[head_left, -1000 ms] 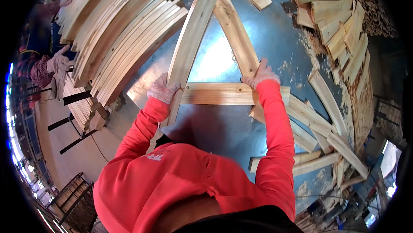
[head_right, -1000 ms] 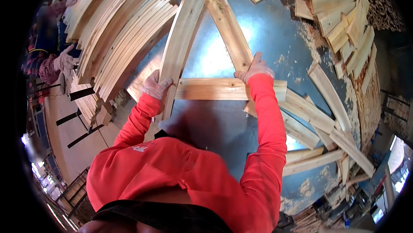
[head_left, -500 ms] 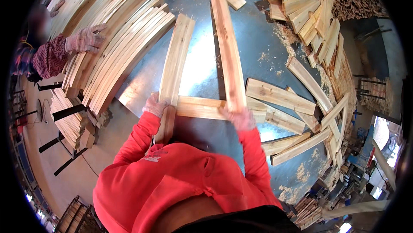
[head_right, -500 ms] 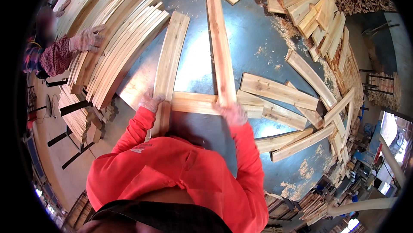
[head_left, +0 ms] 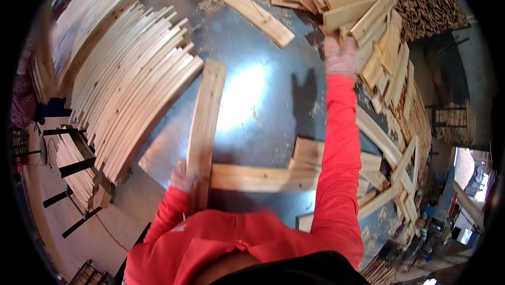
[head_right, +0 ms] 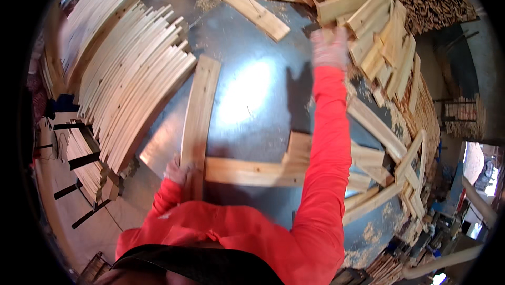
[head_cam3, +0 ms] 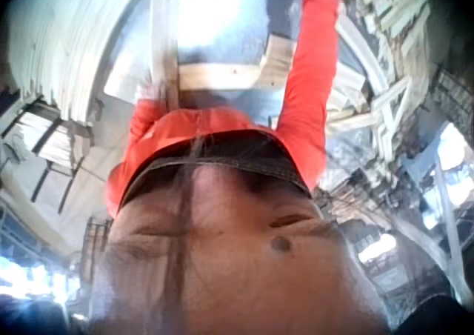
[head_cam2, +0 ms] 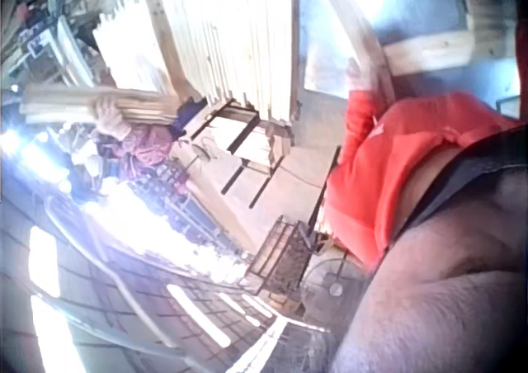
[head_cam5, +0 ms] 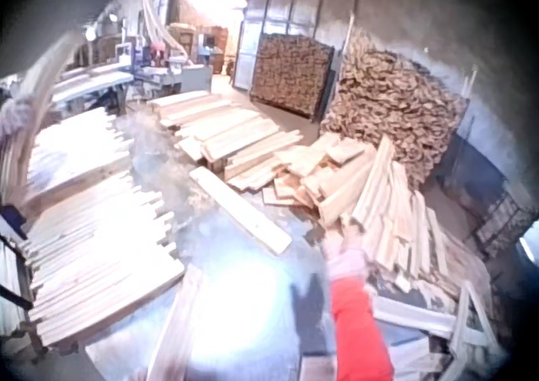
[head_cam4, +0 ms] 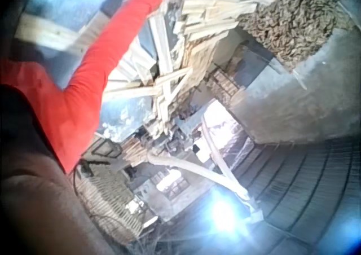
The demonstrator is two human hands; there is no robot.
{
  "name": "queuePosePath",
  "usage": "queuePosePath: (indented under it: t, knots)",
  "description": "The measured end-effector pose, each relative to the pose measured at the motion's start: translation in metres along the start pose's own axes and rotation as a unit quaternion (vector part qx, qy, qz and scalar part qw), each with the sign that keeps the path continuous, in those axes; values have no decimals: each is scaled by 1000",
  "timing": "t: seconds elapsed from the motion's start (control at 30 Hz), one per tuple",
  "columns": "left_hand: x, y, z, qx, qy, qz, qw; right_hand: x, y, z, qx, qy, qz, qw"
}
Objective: The person picks up thin wooden planks from a pile on a metal table and stacks them neatly. They handle the planks one by one or in small groups, aligning them into a growing stack. The person occasionally moves the stack to make space for more planks.
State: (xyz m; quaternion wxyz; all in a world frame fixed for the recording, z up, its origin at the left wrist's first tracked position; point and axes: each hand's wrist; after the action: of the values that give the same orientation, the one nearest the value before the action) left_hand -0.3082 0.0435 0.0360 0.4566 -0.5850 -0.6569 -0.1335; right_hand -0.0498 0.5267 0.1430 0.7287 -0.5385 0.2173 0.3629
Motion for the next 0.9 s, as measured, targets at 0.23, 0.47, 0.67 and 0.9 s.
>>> queuePosePath:
  t: [0.23,0.47,0.67,0.9]
  knots:
    - [13,-10,0,-101,-44,-192,975,-7,176,47,-261,0,-327,908]
    - [27,-1,5,-78,-64,-135,986,-16,107,-54,-275,26,-167,946]
    - [-36,-9,26,-44,38,10,998,0,-44,-212,-44,8,27,999]
    - [50,17,-11,7,71,233,970,7,-146,-166,44,83,-197,976]
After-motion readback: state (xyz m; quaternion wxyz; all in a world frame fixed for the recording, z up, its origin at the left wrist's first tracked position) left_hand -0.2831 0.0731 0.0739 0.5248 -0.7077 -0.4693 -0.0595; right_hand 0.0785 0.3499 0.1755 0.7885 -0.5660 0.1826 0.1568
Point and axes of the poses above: each hand's wrist, its own z-axis towards the middle knuckle, its own y-axis out of the palm, x = y × z, and after that the axes turned 10 degrees about z, right-handed
